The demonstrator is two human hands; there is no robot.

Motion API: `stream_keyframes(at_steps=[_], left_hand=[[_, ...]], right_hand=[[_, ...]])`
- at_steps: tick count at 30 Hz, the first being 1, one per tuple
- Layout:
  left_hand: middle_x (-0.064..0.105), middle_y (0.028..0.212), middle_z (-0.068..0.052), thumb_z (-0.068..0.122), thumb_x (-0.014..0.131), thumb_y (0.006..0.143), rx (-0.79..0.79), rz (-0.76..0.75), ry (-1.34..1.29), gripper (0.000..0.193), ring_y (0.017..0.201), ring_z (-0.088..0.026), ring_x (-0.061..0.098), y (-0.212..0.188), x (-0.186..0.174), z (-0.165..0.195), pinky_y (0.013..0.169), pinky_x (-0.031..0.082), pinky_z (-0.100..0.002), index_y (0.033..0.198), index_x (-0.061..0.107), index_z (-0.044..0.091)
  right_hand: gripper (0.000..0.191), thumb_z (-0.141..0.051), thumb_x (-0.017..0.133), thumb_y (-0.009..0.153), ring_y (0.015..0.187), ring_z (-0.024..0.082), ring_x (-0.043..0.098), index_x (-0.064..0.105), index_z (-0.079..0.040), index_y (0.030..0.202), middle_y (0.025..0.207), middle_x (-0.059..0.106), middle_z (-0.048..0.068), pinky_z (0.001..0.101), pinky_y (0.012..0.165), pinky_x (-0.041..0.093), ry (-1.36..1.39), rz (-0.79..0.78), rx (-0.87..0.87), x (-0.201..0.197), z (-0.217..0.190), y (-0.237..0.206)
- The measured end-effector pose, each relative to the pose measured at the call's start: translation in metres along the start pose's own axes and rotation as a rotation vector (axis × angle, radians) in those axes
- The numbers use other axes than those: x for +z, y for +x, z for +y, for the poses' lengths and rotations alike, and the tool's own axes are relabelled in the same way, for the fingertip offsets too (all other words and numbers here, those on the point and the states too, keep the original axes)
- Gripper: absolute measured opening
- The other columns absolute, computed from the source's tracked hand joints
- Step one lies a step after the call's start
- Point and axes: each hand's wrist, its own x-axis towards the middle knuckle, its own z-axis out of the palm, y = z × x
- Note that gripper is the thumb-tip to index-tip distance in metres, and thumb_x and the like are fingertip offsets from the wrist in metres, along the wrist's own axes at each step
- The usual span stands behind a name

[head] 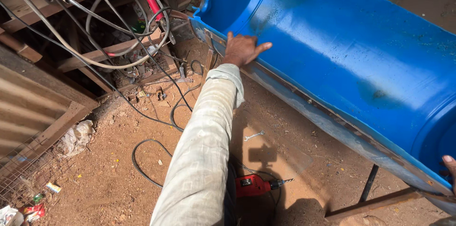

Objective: The person kneels beside a blue plastic barrel and uses a red power drill to fasten bolts along the barrel's edge. They insert washers and tighten the bolts with a wrench, securing the barrel to a metal frame.

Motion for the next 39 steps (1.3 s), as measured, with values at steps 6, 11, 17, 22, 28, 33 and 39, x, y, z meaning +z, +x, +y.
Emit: stream_keyframes(at_steps=[6, 11, 17, 22, 28, 33, 39], left_hand=[[0.07, 0.077, -0.007, 0.081, 0.026, 0.093, 0.015, 0.174, -0.016, 0.085, 0.102, -0.026, 0.059, 0.008, 0.034, -0.024, 0.093, 0.035, -0.049, 0.082, 0.079, 0.016], [0.072, 0.082, -0.009, 0.077, 0.035, 0.098, 0.076, 0.286, 0.005, 0.078, 0.102, -0.029, 0.059, 0.014, 0.044, -0.025, 0.093, 0.036, -0.048, 0.086, 0.08, 0.013], [0.074, 0.097, -0.012, 0.075, 0.034, 0.099, 0.039, 0.201, 0.002, 0.077, 0.109, -0.03, 0.059, 0.008, 0.033, -0.012, 0.102, 0.035, -0.051, 0.101, 0.079, 0.012], [0.057, 0.136, -0.022, 0.07, 0.034, 0.101, 0.047, 0.416, 0.108, 0.072, 0.135, -0.043, 0.042, 0.001, 0.032, -0.001, 0.112, 0.011, -0.07, 0.118, 0.07, 0.011], [0.041, 0.149, -0.023, 0.067, 0.041, 0.104, -0.195, 0.74, -0.324, 0.074, 0.145, -0.041, 0.033, -0.092, 0.134, 0.088, 0.121, 0.019, -0.062, 0.138, 0.052, 0.002], [0.047, 0.141, -0.02, 0.072, 0.061, 0.09, -0.413, -0.132, -0.352, 0.084, 0.134, -0.037, 0.042, -0.234, 0.236, 0.176, 0.111, 0.029, -0.058, 0.138, 0.048, 0.003], [0.038, 0.156, -0.01, 0.062, 0.09, 0.064, -0.202, -0.644, -0.009, 0.112, 0.144, -0.036, 0.035, -0.332, 0.282, 0.19, 0.112, 0.03, -0.061, 0.15, 0.038, 0.013]], right_hand=[[0.075, -0.056, 0.049, 0.112, 0.087, 0.051, 0.07, 0.06, 0.014, 0.138, 0.101, 0.068, 0.042, 0.0616, 0.078, 0.058, 0.009, -0.018, 0.023, 0.008, -0.003, 0.01], [0.075, -0.057, 0.053, 0.11, 0.095, 0.051, 0.069, 0.062, 0.012, 0.137, 0.11, 0.069, 0.04, 0.061, 0.083, 0.057, 0.02, 0.005, 0.059, 0.002, -0.007, 0.014], [0.074, -0.059, 0.057, 0.108, 0.105, 0.05, 0.068, 0.064, 0.009, 0.136, 0.12, 0.069, 0.037, 0.0604, 0.089, 0.055, 0.062, 0.073, 0.148, -0.014, 0.005, 0.01], [0.068, -0.066, 0.052, 0.11, 0.1, 0.042, 0.076, 0.08, -0.004, 0.117, 0.101, 0.08, 0.025, 0.0507, 0.096, 0.056, -0.306, 0.118, 0.145, -0.031, 0.021, 0.007], [0.063, -0.069, 0.052, 0.104, 0.107, 0.038, 0.071, 0.078, -0.015, 0.125, 0.108, 0.079, 0.015, 0.0492, 0.096, 0.053, -0.355, 0.165, 0.113, -0.036, 0.023, -0.007], [0.063, -0.066, 0.055, 0.102, 0.104, 0.037, 0.072, 0.076, -0.011, 0.126, 0.108, 0.077, 0.016, 0.0485, 0.095, 0.052, -0.287, 0.171, 0.203, -0.036, 0.013, -0.017], [0.059, -0.061, 0.06, 0.11, 0.094, 0.033, 0.073, 0.078, -0.005, 0.119, 0.1, 0.076, 0.019, 0.0459, 0.089, 0.055, -0.302, 0.199, 0.061, -0.033, 0.025, -0.022]])
